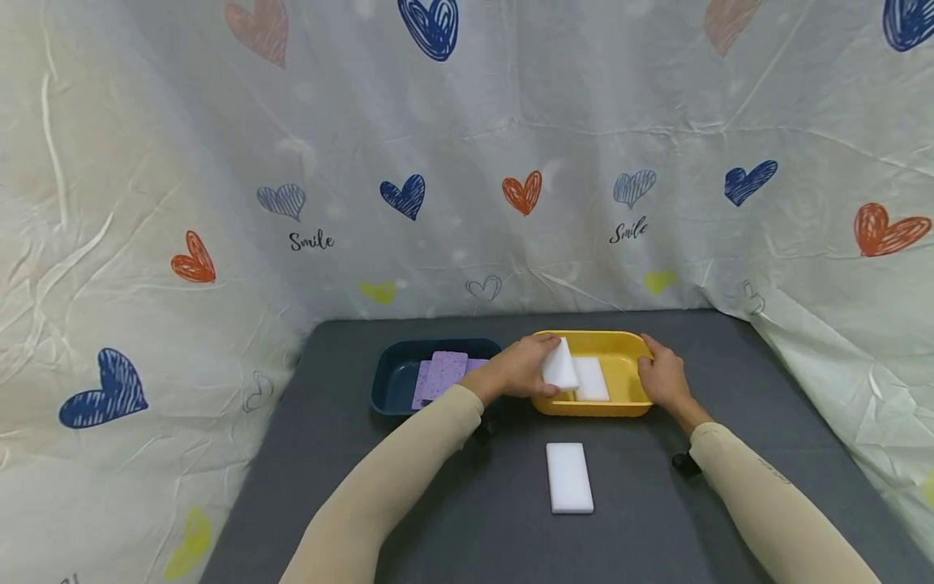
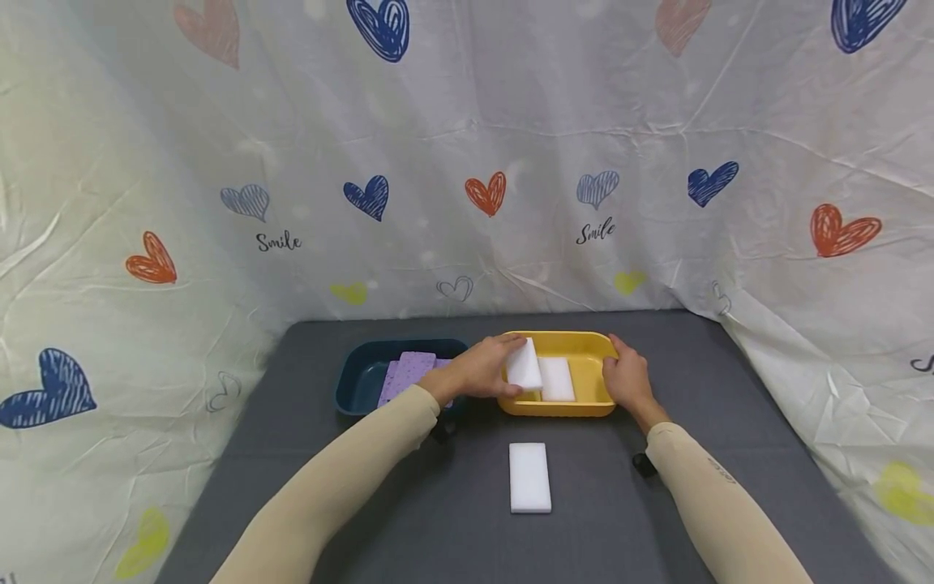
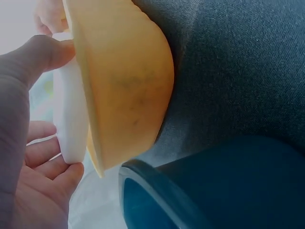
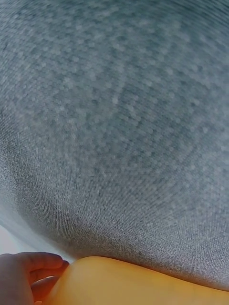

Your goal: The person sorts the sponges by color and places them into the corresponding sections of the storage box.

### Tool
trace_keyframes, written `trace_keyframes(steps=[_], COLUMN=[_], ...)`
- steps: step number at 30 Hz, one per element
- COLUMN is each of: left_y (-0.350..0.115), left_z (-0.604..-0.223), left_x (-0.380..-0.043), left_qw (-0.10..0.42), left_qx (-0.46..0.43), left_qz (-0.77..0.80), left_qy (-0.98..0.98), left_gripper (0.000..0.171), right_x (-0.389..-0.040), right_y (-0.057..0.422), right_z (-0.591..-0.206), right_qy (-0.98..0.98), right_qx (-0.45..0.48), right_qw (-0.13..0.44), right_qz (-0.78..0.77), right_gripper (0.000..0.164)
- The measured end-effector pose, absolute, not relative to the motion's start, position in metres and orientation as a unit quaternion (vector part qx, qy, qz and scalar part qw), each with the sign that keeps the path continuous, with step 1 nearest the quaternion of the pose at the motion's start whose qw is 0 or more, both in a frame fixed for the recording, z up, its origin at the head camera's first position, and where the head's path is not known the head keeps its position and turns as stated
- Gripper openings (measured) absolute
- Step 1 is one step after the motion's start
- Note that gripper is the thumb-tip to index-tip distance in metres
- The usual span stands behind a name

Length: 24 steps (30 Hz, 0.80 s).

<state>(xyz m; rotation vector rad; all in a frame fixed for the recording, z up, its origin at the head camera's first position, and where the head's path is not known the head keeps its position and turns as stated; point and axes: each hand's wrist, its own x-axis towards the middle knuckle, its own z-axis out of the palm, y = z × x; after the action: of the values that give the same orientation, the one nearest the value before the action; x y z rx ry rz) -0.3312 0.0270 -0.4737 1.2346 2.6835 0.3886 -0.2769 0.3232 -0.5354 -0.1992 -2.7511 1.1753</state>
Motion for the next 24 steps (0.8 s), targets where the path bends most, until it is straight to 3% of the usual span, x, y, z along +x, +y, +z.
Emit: trace_keyframes(steps=[24], left_y=[0.04], left_z=[-0.488], left_x=[-0.341], left_qw=[0.114], left_qx=[0.4], left_qz=[0.086], left_qy=[0.905], left_gripper=[0.091], right_x=[-0.28], right_y=[0.325], right_z=[-0.538], right_qy=[-0.916], right_qx=[-0.074], right_qw=[0.069], right_qz=[0.388], right_gripper=[0.06])
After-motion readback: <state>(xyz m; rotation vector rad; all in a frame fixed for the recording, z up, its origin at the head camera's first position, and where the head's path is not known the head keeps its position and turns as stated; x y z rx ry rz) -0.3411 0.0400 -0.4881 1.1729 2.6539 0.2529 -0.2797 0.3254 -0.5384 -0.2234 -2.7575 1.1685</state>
